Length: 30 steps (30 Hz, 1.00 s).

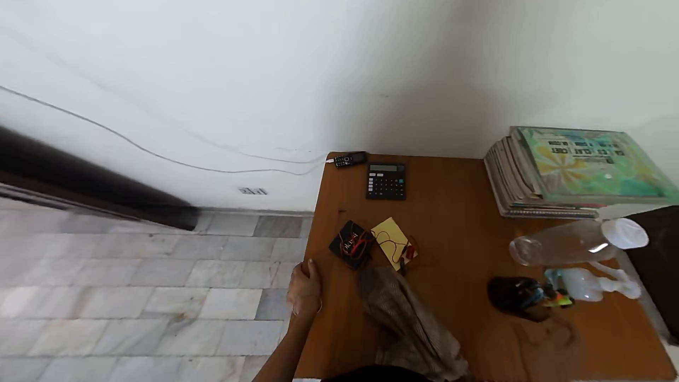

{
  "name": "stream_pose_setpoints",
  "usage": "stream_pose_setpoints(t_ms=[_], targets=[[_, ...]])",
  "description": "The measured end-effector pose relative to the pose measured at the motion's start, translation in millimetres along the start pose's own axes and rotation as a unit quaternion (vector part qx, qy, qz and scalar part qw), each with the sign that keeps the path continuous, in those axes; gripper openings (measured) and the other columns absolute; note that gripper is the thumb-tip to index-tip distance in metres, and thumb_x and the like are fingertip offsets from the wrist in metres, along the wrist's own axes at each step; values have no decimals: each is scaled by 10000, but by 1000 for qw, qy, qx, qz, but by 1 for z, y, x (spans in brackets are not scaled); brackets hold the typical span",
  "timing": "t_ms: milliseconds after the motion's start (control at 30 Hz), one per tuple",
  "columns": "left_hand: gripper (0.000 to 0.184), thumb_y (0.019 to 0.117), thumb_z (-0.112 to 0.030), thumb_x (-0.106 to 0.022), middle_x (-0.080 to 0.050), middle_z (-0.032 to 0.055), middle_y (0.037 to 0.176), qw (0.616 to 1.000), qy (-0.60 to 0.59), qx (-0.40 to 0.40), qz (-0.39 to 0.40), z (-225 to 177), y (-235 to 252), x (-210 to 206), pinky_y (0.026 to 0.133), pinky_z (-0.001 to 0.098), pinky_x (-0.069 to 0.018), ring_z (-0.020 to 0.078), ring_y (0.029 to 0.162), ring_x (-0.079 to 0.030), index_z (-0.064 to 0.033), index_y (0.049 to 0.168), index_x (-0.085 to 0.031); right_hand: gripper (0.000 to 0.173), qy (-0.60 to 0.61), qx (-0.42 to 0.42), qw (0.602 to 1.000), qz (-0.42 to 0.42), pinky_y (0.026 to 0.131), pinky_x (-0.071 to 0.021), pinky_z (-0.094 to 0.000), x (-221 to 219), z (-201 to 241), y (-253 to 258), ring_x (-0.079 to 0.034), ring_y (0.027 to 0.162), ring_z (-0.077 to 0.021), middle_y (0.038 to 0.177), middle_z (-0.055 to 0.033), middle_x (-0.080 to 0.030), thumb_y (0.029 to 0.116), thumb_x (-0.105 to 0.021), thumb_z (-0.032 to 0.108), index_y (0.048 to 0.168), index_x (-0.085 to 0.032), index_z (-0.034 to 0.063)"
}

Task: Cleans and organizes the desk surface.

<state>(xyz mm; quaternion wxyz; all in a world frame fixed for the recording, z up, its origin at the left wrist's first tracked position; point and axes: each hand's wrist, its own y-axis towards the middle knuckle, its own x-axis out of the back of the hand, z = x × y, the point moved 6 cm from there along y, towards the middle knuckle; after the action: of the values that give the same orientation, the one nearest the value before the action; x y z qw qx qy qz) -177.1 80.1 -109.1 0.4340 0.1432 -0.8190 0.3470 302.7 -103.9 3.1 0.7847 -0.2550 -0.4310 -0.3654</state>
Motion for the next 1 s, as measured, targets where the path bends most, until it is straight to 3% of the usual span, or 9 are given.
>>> stream_pose_setpoints(t_ms=[67, 167, 300, 367, 500, 633, 733, 833, 1000], targets=[[547, 1102, -443, -355, -602, 224, 1390, 1000, -3, -5, -9, -2, -1, 0, 1036, 622, -434, 397, 1298, -576, -44, 1424, -546, 693, -15, 32, 999, -7, 1140, -383, -563, 6, 38, -28, -427, 1377, -532, 1473, -400, -412, 900, -714, 276, 1407, -473, -130], [548, 1101, -442, -358, -601, 231, 1389, 1000, -11, -10, -12, -1, 0, -1, 1036, 630, -430, 405, 1294, -577, -44, 1431, -541, 571, -33, 148, 970, 192, 1116, -396, -614, -36, 93, -77, -509, 1341, -491, 1428, -316, -541, 1000, -601, 344, 1409, -556, -51], [532, 1093, -373, -430, -535, 266, 1443, 994, -81, -47, -61, 5, -3, 3, 1040, 651, -417, 455, 1312, -537, -21, 1491, -454, 635, -104, 353, 848, 382, 1145, -318, -667, -135, 120, -123, -346, 1483, -459, 1625, -216, -354, 973, -643, 417, 1555, -463, 238], [545, 1072, -295, -493, -399, 324, 1534, 983, -114, -96, -111, 1, -13, 13, 1083, 689, -343, 522, 1391, -422, 10, 1516, -409, 545, -111, 395, 815, 410, 1166, -261, -675, -156, 116, -136, -288, 1509, -467, 1638, -226, -323, 1002, -621, 256, 1533, -500, 243], [544, 966, -185, -565, -405, 429, 1468, 917, -77, -358, -158, -43, -62, 25, 1070, 744, -311, 643, 1350, -388, 130, 1405, -504, 529, -64, 445, 834, 320, 1052, -434, -654, -146, 91, -129, -526, 1360, -445, 1527, -166, -521, 875, -643, -65, 1347, -692, 167], [354, 960, -135, -589, -607, 271, 1375, 811, -19, -584, -16, -115, -117, -14, 1086, 690, -385, 522, 1323, -518, -41, 1281, -702, 502, -49, 434, 832, 343, 1012, -437, -691, -128, 67, -126, -531, 1347, -465, 1516, -148, -539, 866, -646, -92, 1298, -724, 152], [404, 1049, -242, -501, -463, 168, 1567, 765, 129, -601, 194, -163, -138, -65, 1210, 646, -187, 425, 1504, -317, -187, 1434, -610, 452, -48, 418, 841, 341, 981, -445, -704, -116, 44, -122, -563, 1299, -488, 1473, -158, -579, 878, -642, -76, 1263, -743, 137], [483, 1068, -371, -485, -280, 134, 1674, 735, 262, -553, 293, -192, -134, -104, 1200, 700, 21, 395, 1576, -93, -206, 1522, -503, 418, -53, 357, 889, 281, 915, -480, -711, -101, 15, -115, -606, 1180, -562, 1412, -251, -598, 862, -653, -66, 1234, -751, 98], [533, 1067, -374, -501, -221, 135, 1692, 705, 342, -528, 328, -196, -119, -125, 1182, 736, -18, 392, 1573, -113, -201, 1565, -426, 465, -74, 157, 973, 153, 1070, -419, -657, -90, -12, -85, -497, 1295, -598, 1470, -392, -452, 907, -594, 15, 1370, -623, -21]])
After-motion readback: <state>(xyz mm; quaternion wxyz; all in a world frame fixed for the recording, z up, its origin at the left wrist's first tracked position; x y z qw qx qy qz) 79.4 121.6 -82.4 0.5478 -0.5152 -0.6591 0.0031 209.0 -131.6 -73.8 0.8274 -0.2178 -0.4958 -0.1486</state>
